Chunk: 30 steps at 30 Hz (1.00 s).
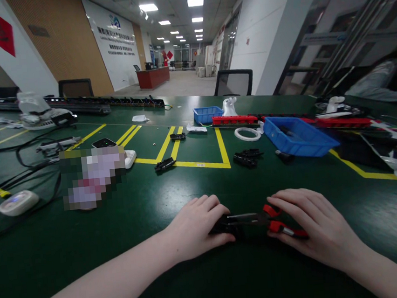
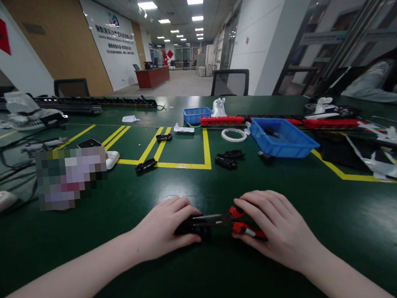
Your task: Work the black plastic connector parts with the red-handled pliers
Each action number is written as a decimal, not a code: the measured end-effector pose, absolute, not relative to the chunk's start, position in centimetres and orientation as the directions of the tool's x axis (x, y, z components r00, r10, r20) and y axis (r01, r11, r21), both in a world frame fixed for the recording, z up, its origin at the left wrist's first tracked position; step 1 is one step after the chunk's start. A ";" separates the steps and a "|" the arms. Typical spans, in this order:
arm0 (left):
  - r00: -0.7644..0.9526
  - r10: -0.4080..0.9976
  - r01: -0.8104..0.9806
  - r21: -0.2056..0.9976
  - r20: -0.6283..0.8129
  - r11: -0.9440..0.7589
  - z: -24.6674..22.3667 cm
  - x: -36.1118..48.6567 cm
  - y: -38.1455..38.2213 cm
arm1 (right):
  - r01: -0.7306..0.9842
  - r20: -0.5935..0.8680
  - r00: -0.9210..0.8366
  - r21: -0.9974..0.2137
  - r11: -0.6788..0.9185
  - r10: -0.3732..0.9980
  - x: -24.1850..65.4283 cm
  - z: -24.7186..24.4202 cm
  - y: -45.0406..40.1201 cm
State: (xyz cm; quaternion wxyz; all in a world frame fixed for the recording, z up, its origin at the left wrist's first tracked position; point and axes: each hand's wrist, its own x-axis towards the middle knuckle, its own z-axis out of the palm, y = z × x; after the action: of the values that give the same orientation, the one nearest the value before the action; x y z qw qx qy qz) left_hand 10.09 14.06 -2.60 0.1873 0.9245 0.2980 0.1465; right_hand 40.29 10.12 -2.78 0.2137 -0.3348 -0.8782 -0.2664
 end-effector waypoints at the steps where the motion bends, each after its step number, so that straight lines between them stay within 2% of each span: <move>1: 0.781 0.605 0.495 0.436 0.157 -0.752 -2.6 10.1 14.1 | 0.694 0.546 -0.693 0.328 0.641 0.470 40.3 -2.7 10.2; 6: 0.785 0.603 0.495 0.441 0.143 -0.749 -2.5 10.2 14.1 | 0.668 0.500 -0.716 0.289 0.686 0.486 40.5 -3.4 10.6; 13: 0.788 0.603 0.497 0.449 0.124 -0.742 -2.5 10.2 14.2 | 0.709 0.496 -0.647 0.112 0.696 0.579 41.0 -4.4 10.6; 16: 0.785 0.607 0.503 0.445 0.123 -0.741 -2.4 10.1 14.2 | 0.772 0.439 -0.533 -0.097 0.628 0.723 40.2 -3.6 10.4; 18: 0.786 0.605 0.502 0.441 0.126 -0.744 -2.3 10.1 14.2 | 0.798 0.328 -0.438 -0.287 0.530 0.837 39.3 -2.8 10.3; 20: 0.786 0.605 0.501 0.439 0.129 -0.745 -2.3 10.1 14.2 | 0.794 0.251 -0.394 -0.392 0.465 0.884 38.3 -1.9 10.4; 22: 0.786 0.606 0.503 0.438 0.127 -0.745 -2.3 10.1 14.2 | 0.779 0.251 -0.438 -0.372 0.504 0.863 37.3 -1.2 10.9; 27: 0.783 0.608 0.511 0.421 0.131 -0.749 -2.4 10.1 14.2 | 0.673 0.414 -0.633 -0.121 0.729 0.653 35.8 -0.5 13.5; 30: 0.778 0.617 0.527 0.409 0.122 -0.745 -2.4 10.2 14.2 | 0.618 0.459 -0.678 -0.068 0.783 0.575 35.4 -1.0 15.5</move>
State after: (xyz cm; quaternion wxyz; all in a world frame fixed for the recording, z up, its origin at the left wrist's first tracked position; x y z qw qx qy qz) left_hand 10.21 14.17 -2.39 0.1791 0.9256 0.3088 0.1257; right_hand 35.39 15.53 -1.04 0.2343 -0.3261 -0.9147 -0.0465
